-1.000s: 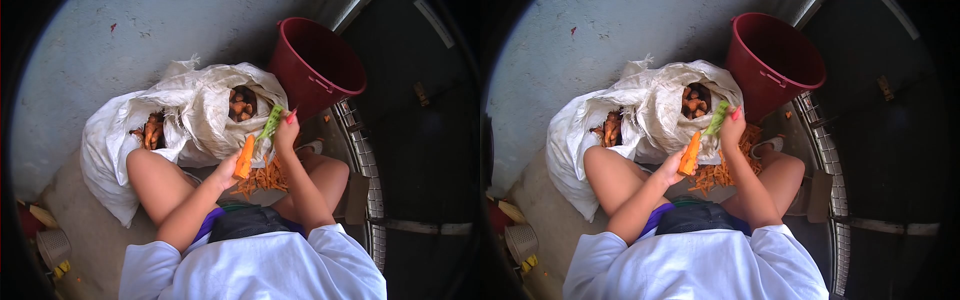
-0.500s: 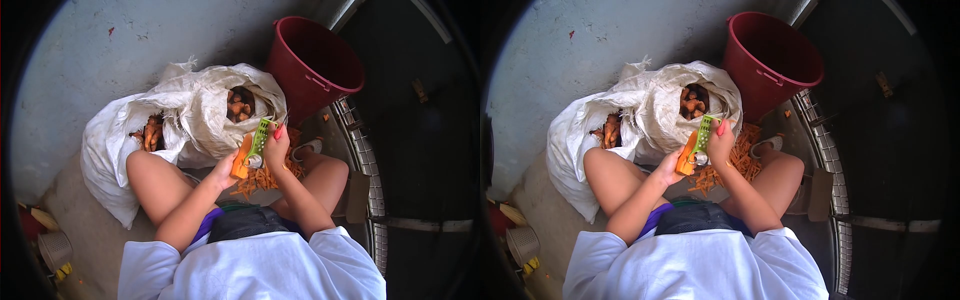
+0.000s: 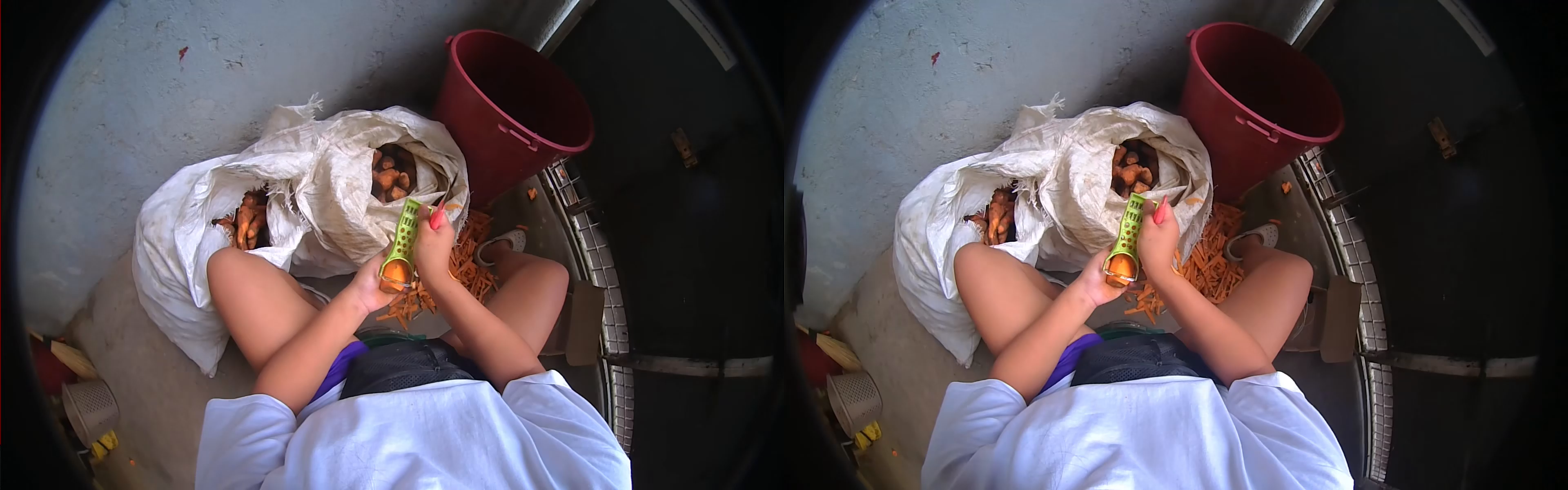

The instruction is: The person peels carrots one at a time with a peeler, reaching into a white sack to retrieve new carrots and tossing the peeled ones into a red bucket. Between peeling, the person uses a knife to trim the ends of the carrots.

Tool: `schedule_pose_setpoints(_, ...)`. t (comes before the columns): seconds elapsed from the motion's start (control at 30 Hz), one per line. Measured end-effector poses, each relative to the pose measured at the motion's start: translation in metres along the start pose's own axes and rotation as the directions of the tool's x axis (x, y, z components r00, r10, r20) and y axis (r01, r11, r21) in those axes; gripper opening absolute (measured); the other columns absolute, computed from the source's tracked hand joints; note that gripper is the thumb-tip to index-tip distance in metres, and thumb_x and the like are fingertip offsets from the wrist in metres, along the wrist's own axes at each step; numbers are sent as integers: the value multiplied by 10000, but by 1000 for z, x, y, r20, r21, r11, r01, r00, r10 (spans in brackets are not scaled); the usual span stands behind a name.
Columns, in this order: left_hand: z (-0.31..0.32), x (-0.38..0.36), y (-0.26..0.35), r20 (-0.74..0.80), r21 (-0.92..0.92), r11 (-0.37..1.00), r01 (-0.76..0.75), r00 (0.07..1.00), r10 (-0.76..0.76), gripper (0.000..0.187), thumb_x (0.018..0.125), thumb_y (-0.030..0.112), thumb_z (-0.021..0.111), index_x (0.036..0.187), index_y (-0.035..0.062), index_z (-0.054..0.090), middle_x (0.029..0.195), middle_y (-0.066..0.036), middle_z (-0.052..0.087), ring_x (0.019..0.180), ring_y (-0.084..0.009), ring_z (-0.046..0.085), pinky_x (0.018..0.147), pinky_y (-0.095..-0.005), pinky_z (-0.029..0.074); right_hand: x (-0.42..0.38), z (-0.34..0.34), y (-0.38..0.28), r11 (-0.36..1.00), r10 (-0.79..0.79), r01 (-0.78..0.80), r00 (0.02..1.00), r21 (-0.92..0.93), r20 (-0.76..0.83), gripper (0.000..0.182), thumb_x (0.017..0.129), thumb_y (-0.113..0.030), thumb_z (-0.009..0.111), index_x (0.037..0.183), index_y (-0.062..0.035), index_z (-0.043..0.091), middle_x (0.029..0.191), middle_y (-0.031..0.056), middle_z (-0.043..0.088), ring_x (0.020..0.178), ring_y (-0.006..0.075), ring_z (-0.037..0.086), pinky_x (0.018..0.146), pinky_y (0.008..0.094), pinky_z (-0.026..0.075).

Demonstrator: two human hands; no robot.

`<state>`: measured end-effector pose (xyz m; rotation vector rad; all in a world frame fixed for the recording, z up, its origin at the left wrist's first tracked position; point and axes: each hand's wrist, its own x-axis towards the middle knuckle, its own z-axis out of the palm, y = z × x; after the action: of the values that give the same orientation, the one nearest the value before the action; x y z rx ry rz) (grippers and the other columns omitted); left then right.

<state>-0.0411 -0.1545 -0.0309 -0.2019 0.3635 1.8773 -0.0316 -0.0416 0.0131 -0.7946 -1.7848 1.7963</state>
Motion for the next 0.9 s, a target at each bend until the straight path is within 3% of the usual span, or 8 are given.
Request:
schedule_pose_setpoints(0.2, 5, -3, -1, -61, 136, 990, -48, 997, 57, 319, 867, 368, 373, 964, 101, 516, 819, -32, 568, 701, -166, 546, 587, -305, 443, 1, 2, 0, 996, -1, 0, 1000, -95, -11, 172, 835, -134, 475, 749, 8, 519, 575, 6, 462, 534, 71, 379, 496, 258, 347)
schedule_pose_setpoints(0.4, 16, -1, -1, -182, 16, 995, -94, 979, 95, 297, 872, 287, 348, 984, 59, 502, 854, -70, 573, 746, -186, 565, 593, -333, 481, 6, 0, 10, 983, 93, -91, 996, -160, 5, 180, 821, -148, 491, 769, 20, 529, 567, 44, 477, 531, 98, 409, 517, 273, 365)
schedule_pose_setpoints(0.5, -8, 1, -1, 91, 21, 1000, 1, 996, -3, 312, 876, 308, 339, 987, 66, 502, 855, -61, 573, 770, -183, 561, 626, -336, 479, 9, 0, 15, 978, 20, -28, 999, -206, -44, 171, 810, -145, 499, 794, 21, 535, 584, 73, 505, 545, 120, 447, 541, 286, 382)
schedule_pose_setpoints(0.6, -11, 4, -1, 169, 9, 1000, -11, 986, 9, 337, 880, 319, 312, 992, 65, 503, 870, -65, 576, 787, -192, 563, 638, -343, 480, 13, -2, 14, 980, -40, 30, 998, -196, -48, 161, 812, -135, 494, 807, 20, 537, 607, 82, 522, 569, 124, 469, 555, 289, 392)
schedule_pose_setpoints(0.7, 2, 1, 1, -76, -18, 998, -54, 996, 53, 344, 879, 320, 304, 1001, 67, 501, 890, -75, 576, 790, -205, 565, 630, -361, 477, 2, 3, 7, 984, -1, 0, 1000, -181, -9, 153, 831, -121, 483, 755, 5, 522, 594, -5, 475, 548, 58, 385, 505, 240, 353)
schedule_pose_setpoints(0.73, 4, 2, -1, -122, -34, 997, -69, 990, 64, 344, 878, 324, 311, 1005, 67, 501, 901, -78, 575, 786, -208, 566, 620, -362, 477, 3, 3, 14, 985, -38, 37, 999, -171, -2, 176, 824, -148, 487, 799, 21, 526, 601, 74, 513, 574, 108, 456, 544, 292, 390)
schedule_pose_setpoints(0.8, 8, 3, -3, -215, -62, 993, -102, 973, 87, 344, 877, 331, 323, 1011, 69, 501, 921, -85, 574, 778, -216, 568, 600, -362, 476, 2, 3, 16, 981, -81, 77, 997, -180, -13, 165, 819, -148, 492, 790, 12, 523, 606, 98, 525, 549, 154, 471, 543, 306, 391)
schedule_pose_setpoints(0.9, 12, -3, -2, -124, 92, 994, -64, 989, 75, 350, 883, 349, 323, 1006, 65, 488, 886, -74, 562, 749, -207, 561, 583, -336, 472, 2, 4, 12, 923, -161, 136, 986, -360, -39, 142, 813, -144, 492, 784, -9, 524, 628, 149, 542, 551, 257, 502, 547, 339, 397)
